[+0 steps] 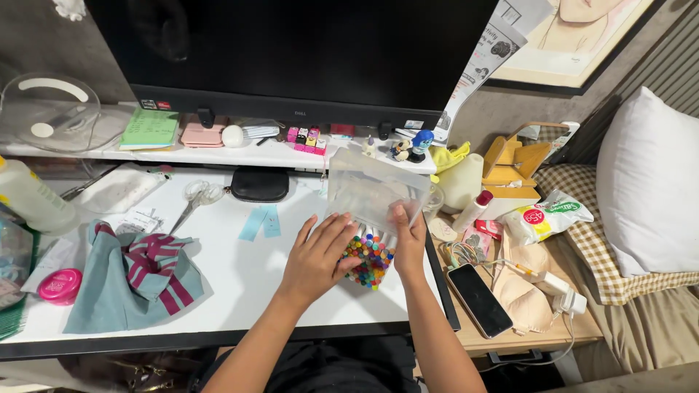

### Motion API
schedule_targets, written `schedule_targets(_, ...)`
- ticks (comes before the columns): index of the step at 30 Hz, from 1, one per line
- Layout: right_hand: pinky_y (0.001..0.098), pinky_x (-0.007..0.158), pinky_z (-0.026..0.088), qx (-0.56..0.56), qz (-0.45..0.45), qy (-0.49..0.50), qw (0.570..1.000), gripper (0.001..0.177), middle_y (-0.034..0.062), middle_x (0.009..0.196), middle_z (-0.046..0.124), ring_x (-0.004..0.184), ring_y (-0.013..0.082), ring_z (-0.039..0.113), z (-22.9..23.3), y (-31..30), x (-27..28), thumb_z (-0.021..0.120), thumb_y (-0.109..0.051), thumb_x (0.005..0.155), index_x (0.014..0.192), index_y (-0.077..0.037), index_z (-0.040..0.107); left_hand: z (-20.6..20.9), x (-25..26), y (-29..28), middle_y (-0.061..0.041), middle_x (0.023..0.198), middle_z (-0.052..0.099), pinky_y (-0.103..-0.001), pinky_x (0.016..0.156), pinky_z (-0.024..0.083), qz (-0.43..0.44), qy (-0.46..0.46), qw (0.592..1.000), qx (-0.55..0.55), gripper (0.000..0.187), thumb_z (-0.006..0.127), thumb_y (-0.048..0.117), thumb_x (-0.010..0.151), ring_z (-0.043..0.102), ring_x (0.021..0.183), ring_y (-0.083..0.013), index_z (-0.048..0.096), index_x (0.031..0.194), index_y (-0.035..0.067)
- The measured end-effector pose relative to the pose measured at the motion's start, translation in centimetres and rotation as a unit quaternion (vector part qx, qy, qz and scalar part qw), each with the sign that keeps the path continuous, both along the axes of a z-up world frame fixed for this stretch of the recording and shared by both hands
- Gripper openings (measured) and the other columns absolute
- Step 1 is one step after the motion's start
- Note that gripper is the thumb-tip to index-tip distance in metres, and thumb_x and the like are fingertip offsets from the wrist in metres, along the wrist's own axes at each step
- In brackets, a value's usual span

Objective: The person wipes a desk surface with a cloth, then picks up colored markers one by one and places them into a clear plastic storage box. The markers are arranged by color inside the box, and the box is closed at the end.

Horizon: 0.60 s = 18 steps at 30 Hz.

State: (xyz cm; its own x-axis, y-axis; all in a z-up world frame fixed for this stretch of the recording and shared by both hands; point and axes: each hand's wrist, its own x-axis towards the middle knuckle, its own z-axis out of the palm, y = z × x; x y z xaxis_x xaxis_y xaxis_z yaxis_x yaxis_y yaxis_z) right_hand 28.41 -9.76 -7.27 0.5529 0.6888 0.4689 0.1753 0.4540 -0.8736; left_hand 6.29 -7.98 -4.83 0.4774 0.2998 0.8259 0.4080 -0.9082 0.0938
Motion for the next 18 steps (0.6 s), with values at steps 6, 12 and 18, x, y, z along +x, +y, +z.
schedule_targets(6, 0.0289, 0.087, 0.046, 0.011, 0.007, -0.023, 1.0, 0.043, 0.0052, 0.099, 0.063, 0.093, 0.0134, 0.057, -2.3, -1.2, -0.9, 0.061, -0.043, 0.104, 0.109, 0.0, 0.064, -2.6, -0.3, -0.9, -0.009, 0.148, 0.055, -0.054, 0.116, 0.034, 0.035, -0.014, 0.999, 0.001, 0.054, 0.062, 0.049, 0.095, 0.05, 0.139, -0.0295, 0.063, 0.135, 0.013)
schedule_targets(12, 0.03, 0.087, 0.048, 0.028, 0.031, 0.001, 0.999, 0.041, 0.0063, 0.102, 0.067, 0.094, 0.0142, 0.06, -5.2, -1.5, -1.4, 0.064, -0.038, 0.102, 0.109, 0.002, 0.065, -3.3, 0.5, -2.2, -0.009, 0.142, 0.054, -0.054, 0.114, 0.034, 0.036, -0.024, 0.998, 0.039, 0.042, 0.064, 0.05, 0.098, 0.05, 0.131, -0.0302, 0.065, 0.127, 0.019)
schedule_targets(18, 0.0312, 0.095, 0.048, 0.07, 0.046, -0.033, 0.996, 0.04, 0.0073, 0.112, 0.066, 0.105, 0.0148, 0.06, -8.8, -0.6, -0.1, 0.062, -0.036, 0.107, 0.117, 0.003, 0.063, -3.1, -0.2, -2.3, -0.009, 0.142, 0.053, -0.054, 0.113, 0.034, 0.068, -0.027, 0.997, 0.013, 0.037, 0.066, 0.05, 0.094, 0.05, 0.132, -0.0297, 0.066, 0.119, 0.023)
